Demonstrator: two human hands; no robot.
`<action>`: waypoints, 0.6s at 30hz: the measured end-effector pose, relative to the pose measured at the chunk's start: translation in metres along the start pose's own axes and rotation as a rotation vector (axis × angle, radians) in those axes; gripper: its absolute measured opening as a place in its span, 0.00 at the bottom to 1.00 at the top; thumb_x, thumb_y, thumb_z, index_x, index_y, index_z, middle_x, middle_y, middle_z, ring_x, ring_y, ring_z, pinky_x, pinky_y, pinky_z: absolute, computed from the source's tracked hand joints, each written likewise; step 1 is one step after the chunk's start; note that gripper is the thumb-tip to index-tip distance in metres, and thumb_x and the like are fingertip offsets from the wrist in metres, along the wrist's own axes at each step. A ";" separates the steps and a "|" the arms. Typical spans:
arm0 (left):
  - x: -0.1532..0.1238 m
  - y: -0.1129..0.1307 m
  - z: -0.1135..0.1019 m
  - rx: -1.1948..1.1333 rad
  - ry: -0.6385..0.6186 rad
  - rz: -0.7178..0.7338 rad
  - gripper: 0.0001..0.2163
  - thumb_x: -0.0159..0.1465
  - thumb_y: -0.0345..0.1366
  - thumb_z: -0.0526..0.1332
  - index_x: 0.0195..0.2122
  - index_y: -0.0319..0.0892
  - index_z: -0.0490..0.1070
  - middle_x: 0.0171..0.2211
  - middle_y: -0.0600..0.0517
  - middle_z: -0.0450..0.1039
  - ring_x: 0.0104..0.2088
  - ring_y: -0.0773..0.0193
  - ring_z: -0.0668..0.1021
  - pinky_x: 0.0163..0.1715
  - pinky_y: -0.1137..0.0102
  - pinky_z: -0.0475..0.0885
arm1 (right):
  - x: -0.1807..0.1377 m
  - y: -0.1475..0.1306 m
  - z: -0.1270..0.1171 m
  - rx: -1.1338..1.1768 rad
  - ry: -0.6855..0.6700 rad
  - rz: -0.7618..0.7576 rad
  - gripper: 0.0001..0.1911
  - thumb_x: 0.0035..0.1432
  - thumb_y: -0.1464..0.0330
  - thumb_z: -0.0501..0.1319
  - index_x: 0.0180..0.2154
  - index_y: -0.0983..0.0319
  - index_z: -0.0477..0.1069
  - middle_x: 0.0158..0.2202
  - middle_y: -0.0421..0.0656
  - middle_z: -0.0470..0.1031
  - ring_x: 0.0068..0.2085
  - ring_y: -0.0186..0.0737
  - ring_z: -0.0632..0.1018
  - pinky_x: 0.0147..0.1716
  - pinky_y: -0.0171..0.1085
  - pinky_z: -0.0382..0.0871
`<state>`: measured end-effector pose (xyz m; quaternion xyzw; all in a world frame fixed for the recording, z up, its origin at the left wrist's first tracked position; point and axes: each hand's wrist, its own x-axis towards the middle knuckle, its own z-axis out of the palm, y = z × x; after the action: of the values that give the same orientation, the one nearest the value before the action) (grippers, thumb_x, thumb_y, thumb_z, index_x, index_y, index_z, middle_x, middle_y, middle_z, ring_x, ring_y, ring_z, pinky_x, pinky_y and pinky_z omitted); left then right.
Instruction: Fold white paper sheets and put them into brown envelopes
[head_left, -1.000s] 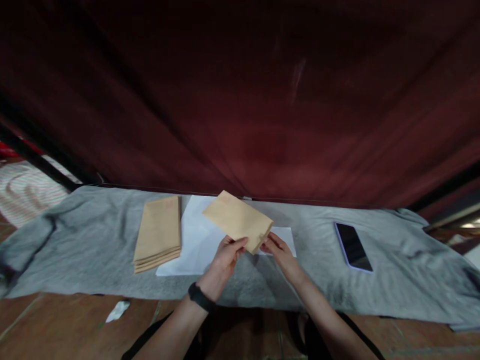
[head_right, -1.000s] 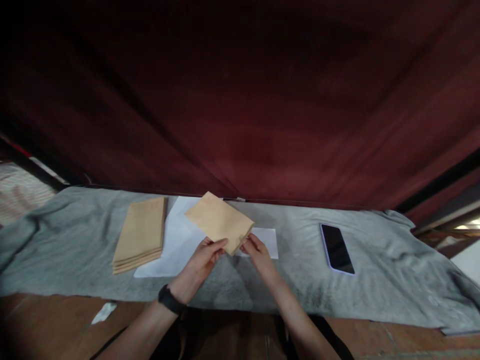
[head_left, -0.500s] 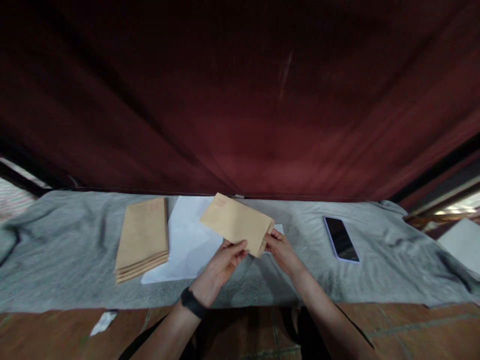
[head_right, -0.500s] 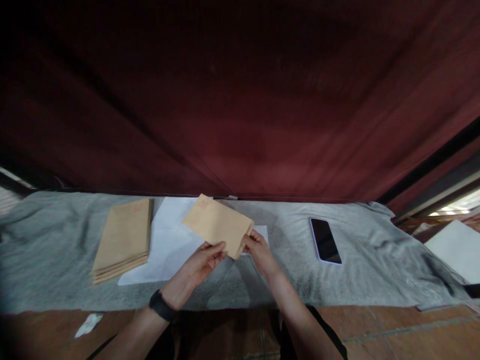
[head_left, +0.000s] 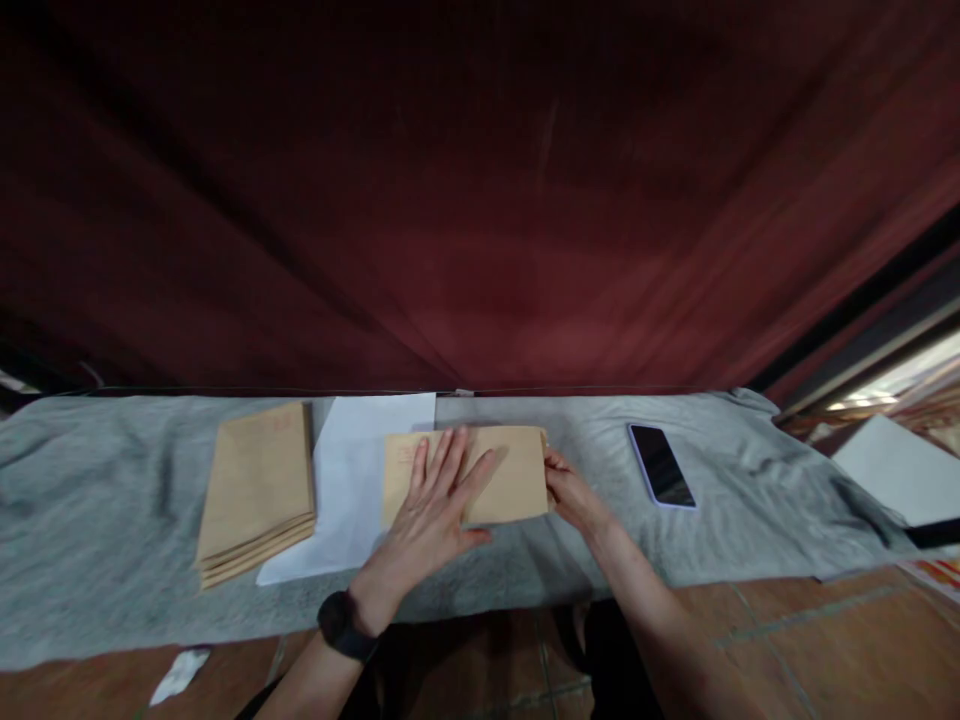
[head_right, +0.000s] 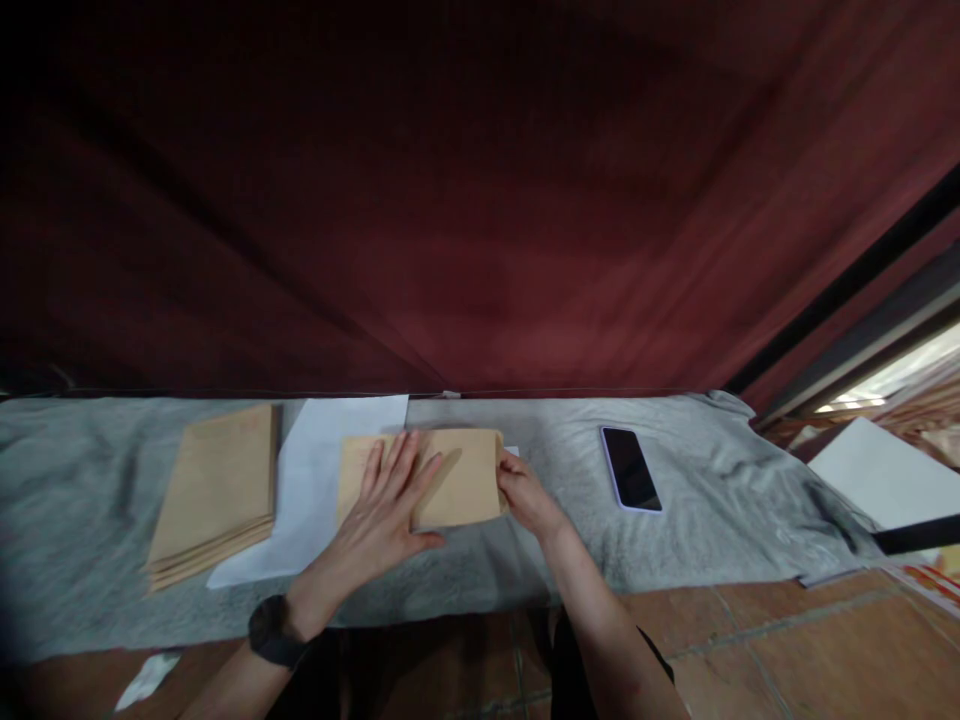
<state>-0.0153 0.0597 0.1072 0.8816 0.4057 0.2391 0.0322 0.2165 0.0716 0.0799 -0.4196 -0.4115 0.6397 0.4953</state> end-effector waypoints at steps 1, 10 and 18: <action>0.000 -0.002 0.000 0.056 -0.023 0.022 0.49 0.54 0.52 0.71 0.72 0.50 0.47 0.74 0.41 0.33 0.72 0.38 0.45 0.67 0.39 0.40 | -0.002 -0.001 0.000 0.006 -0.029 0.027 0.17 0.47 0.57 0.70 0.36 0.59 0.78 0.31 0.40 0.82 0.35 0.44 0.81 0.34 0.38 0.73; -0.004 -0.008 0.007 0.023 -0.213 -0.033 0.55 0.51 0.53 0.71 0.73 0.51 0.38 0.72 0.41 0.45 0.70 0.41 0.54 0.67 0.42 0.45 | 0.002 0.005 -0.008 -0.093 -0.133 0.034 0.20 0.49 0.53 0.71 0.38 0.59 0.77 0.32 0.38 0.81 0.33 0.38 0.79 0.33 0.34 0.70; -0.003 -0.006 0.011 0.070 -0.159 -0.023 0.51 0.54 0.50 0.69 0.73 0.50 0.40 0.67 0.41 0.55 0.66 0.43 0.60 0.67 0.43 0.44 | 0.006 0.005 -0.017 -0.270 -0.094 -0.020 0.15 0.52 0.55 0.67 0.40 0.55 0.77 0.31 0.37 0.80 0.35 0.42 0.79 0.34 0.37 0.70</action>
<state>-0.0165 0.0630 0.0947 0.8936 0.4201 0.1538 0.0363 0.2305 0.0785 0.0694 -0.4478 -0.5210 0.5924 0.4209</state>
